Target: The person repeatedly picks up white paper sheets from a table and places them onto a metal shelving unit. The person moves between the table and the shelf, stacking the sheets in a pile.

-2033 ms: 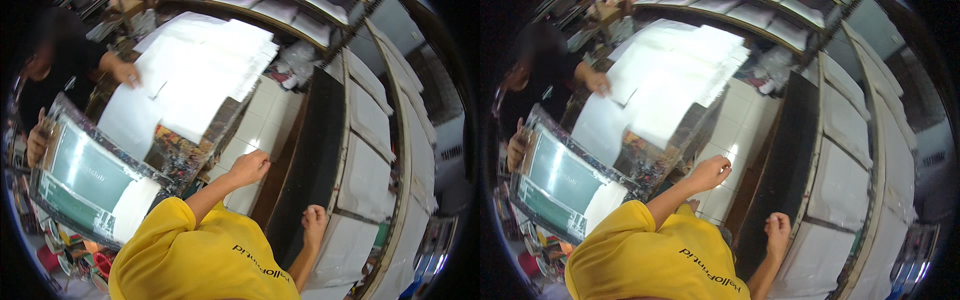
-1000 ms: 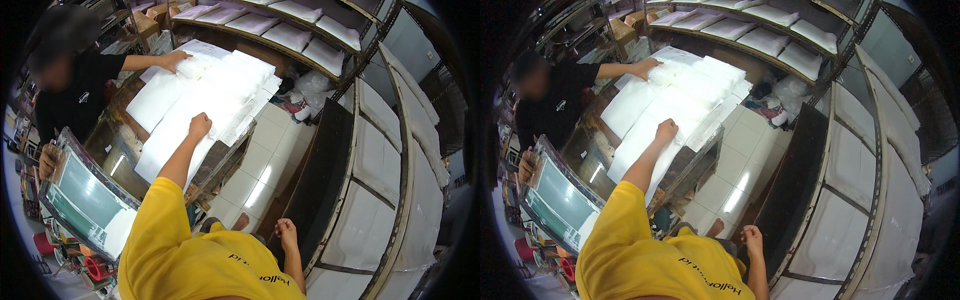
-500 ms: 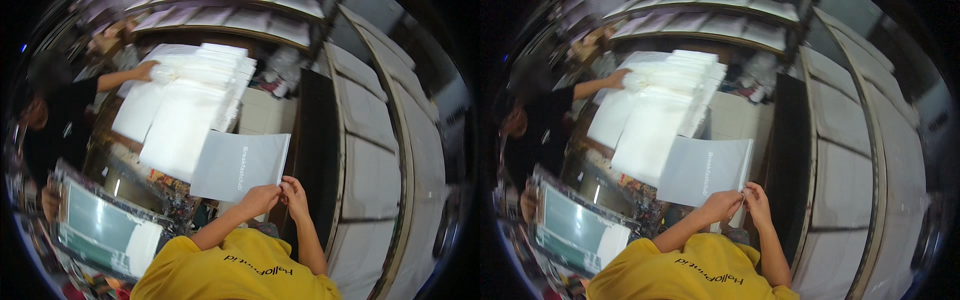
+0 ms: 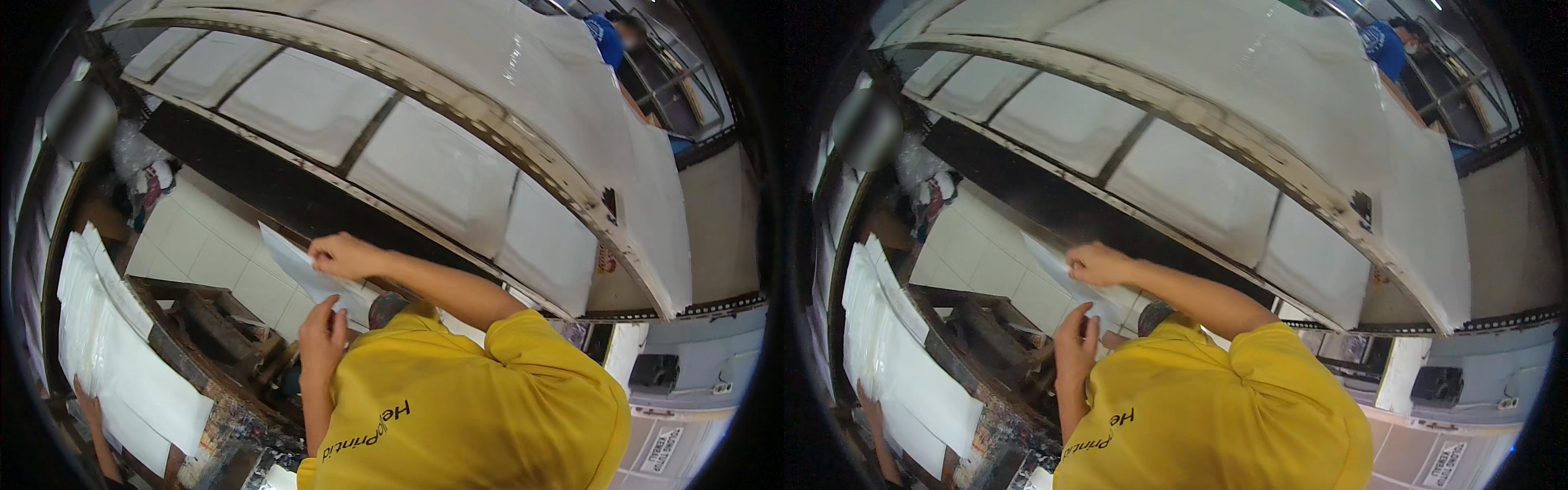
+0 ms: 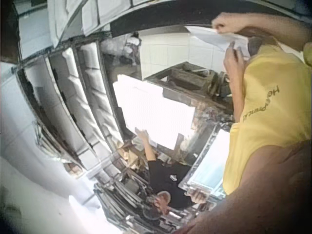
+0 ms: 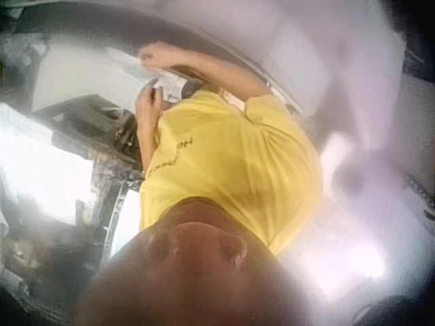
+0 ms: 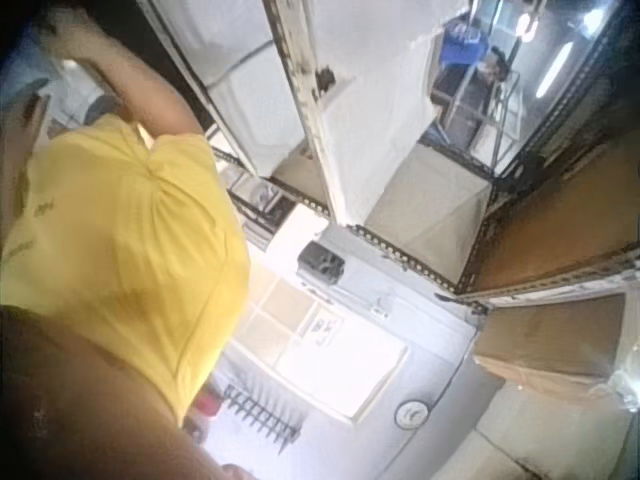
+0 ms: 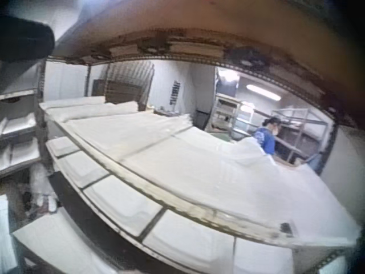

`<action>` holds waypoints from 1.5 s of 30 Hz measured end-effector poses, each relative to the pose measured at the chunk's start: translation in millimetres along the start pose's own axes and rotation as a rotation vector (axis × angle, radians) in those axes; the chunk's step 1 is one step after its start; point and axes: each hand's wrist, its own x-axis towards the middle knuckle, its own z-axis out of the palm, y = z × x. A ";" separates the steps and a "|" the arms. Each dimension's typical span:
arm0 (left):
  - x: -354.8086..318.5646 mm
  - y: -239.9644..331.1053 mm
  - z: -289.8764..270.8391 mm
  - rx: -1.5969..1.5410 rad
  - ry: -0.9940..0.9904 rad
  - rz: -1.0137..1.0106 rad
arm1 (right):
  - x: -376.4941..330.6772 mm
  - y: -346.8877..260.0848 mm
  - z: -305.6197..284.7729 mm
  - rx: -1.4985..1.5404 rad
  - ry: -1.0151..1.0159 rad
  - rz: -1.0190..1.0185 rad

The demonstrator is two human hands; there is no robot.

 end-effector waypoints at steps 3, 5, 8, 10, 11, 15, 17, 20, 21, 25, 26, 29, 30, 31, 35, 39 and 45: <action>-7.2 4.9 4.0 -0.004 0.082 -0.061 | -10.9 19.6 -47.0 -0.034 0.182 -0.134; -15.3 -17.1 11.6 0.051 0.116 -0.142 | -32.5 6.4 -98.3 -0.024 0.233 -0.029; -31.3 -59.5 39.8 0.166 0.130 -0.248 | -78.1 71.7 -178.7 0.044 0.394 -0.115; -47.5 -83.6 63.3 0.182 0.133 -0.333 | -121.7 119.4 -232.8 0.109 0.565 -0.192; -58.5 -97.1 77.9 0.175 0.143 -0.376 | -152.8 130.3 -259.0 0.126 0.652 -0.089; -98.6 -137.0 147.5 0.195 0.052 -0.465 | -296.8 196.5 -352.1 0.162 0.992 0.277; -120.4 -156.4 185.5 0.135 -0.009 -0.492 | -363.7 229.9 -383.5 0.157 1.101 0.425; -153.7 -168.2 239.8 0.026 -0.049 -0.531 | -438.5 273.0 -414.7 0.149 1.189 0.611; -164.9 -176.0 255.9 0.027 -0.048 -0.542 | -458.2 285.2 -421.1 0.146 1.207 0.666; -201.0 -187.7 295.1 0.046 -0.024 -0.561 | -509.5 323.2 -433.6 0.125 1.222 0.834; -208.6 -193.0 299.9 0.035 -0.010 -0.572 | -516.2 330.9 -435.8 0.116 1.218 0.865; -230.1 -220.3 308.9 -0.014 0.037 -0.665 | -529.7 348.0 -442.5 0.091 1.198 0.937; -234.3 -226.0 306.9 -0.040 0.064 -0.672 | -530.9 352.8 -444.1 0.077 1.190 0.953; -239.6 -230.5 306.0 -0.065 0.090 -0.679 | -532.2 357.9 -444.3 0.062 1.190 0.972; -255.5 -236.2 294.9 -0.031 0.144 -0.740 | -545.1 367.0 -441.7 -0.005 1.200 1.008; -267.4 -240.9 293.0 -0.187 0.148 -0.831 | -550.0 367.9 -433.7 -0.021 1.213 1.042; -276.4 -228.7 304.6 -0.091 0.119 -0.843 | -547.9 349.9 -422.6 -0.077 1.188 1.122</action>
